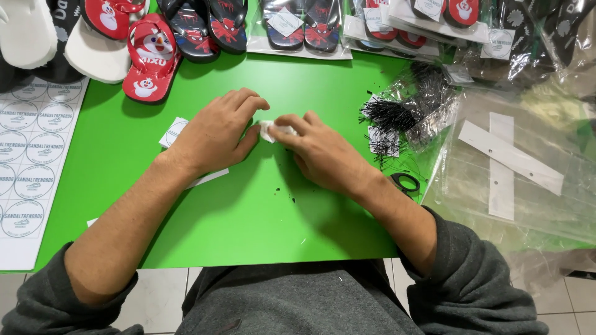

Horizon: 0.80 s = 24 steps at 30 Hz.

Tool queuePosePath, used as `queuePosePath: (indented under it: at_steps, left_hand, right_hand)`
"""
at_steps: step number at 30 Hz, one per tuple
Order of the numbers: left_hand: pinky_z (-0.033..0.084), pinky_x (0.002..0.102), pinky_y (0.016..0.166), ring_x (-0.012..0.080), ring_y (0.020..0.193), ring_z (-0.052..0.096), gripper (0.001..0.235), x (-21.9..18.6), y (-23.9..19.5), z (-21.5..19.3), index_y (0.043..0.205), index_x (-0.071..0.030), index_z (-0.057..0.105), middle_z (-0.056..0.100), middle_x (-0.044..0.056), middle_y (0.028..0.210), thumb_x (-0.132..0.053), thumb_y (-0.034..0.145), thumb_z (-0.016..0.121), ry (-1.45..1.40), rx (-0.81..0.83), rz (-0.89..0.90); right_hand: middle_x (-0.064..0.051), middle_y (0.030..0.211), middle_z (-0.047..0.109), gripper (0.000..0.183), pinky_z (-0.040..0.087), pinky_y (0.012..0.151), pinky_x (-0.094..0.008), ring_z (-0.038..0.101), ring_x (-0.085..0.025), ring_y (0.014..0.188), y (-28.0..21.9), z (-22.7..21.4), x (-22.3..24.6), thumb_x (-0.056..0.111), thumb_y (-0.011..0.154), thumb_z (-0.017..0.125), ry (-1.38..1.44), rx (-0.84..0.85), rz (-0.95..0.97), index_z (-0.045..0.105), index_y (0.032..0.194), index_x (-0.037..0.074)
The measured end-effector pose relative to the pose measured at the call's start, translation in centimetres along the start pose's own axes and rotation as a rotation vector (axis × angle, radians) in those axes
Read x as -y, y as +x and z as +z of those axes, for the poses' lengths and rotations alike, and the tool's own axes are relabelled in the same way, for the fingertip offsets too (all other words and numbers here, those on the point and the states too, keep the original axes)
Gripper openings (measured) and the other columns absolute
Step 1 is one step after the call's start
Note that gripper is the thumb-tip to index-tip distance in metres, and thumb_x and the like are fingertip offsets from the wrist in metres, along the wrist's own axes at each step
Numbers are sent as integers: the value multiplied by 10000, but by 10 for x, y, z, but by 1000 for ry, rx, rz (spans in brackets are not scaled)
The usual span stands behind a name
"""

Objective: Peeling circular labels from a sheet and applying them to the heel area of flip-flop sandals, followed by wiping the surface.

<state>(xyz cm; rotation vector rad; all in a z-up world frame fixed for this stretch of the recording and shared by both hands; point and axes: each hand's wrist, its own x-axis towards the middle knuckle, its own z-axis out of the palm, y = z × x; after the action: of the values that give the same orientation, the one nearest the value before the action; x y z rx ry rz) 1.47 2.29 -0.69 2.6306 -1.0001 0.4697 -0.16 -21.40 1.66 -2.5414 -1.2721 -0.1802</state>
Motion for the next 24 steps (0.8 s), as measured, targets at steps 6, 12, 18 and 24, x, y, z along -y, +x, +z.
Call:
queuePosePath:
  at_steps: [6,12,18,24]
  left_hand:
    - [532,399,807,257,1050,599,296,1,0,-3,1263,-85,513,513,65,1127,-110,970,550,-8,-21,8]
    - [528,407,791,263,1012,597,263,-2,-1,-4,1235,-87,535,522,64,1115,-108,973,557,-27,-49,22]
    - [530,418,802,275,997,600,250,-3,-1,-2,1222,-80,534,527,71,1112,-91,973,548,-40,-73,40]
    - [515,414,781,265,978,594,237,0,-2,0,1206,-85,533,515,63,1091,-88,969,538,-29,-88,58]
  right_hand:
    - [-104,1130,615,420,589,766,-468,615,-342,973,-10,-24,29,-126,811,557,254,207,-70,708,1156,59]
    - [-69,1095,551,268,594,652,-511,662,-376,794,-22,-22,-9,45,859,629,18,146,214,692,1092,161]
    - [-107,1027,600,196,588,642,-543,687,-472,757,-25,-37,24,59,841,643,205,372,151,750,986,137]
    - [-169,1065,610,367,587,685,-552,696,-476,820,-18,-39,51,-14,843,619,375,263,33,698,1181,104]
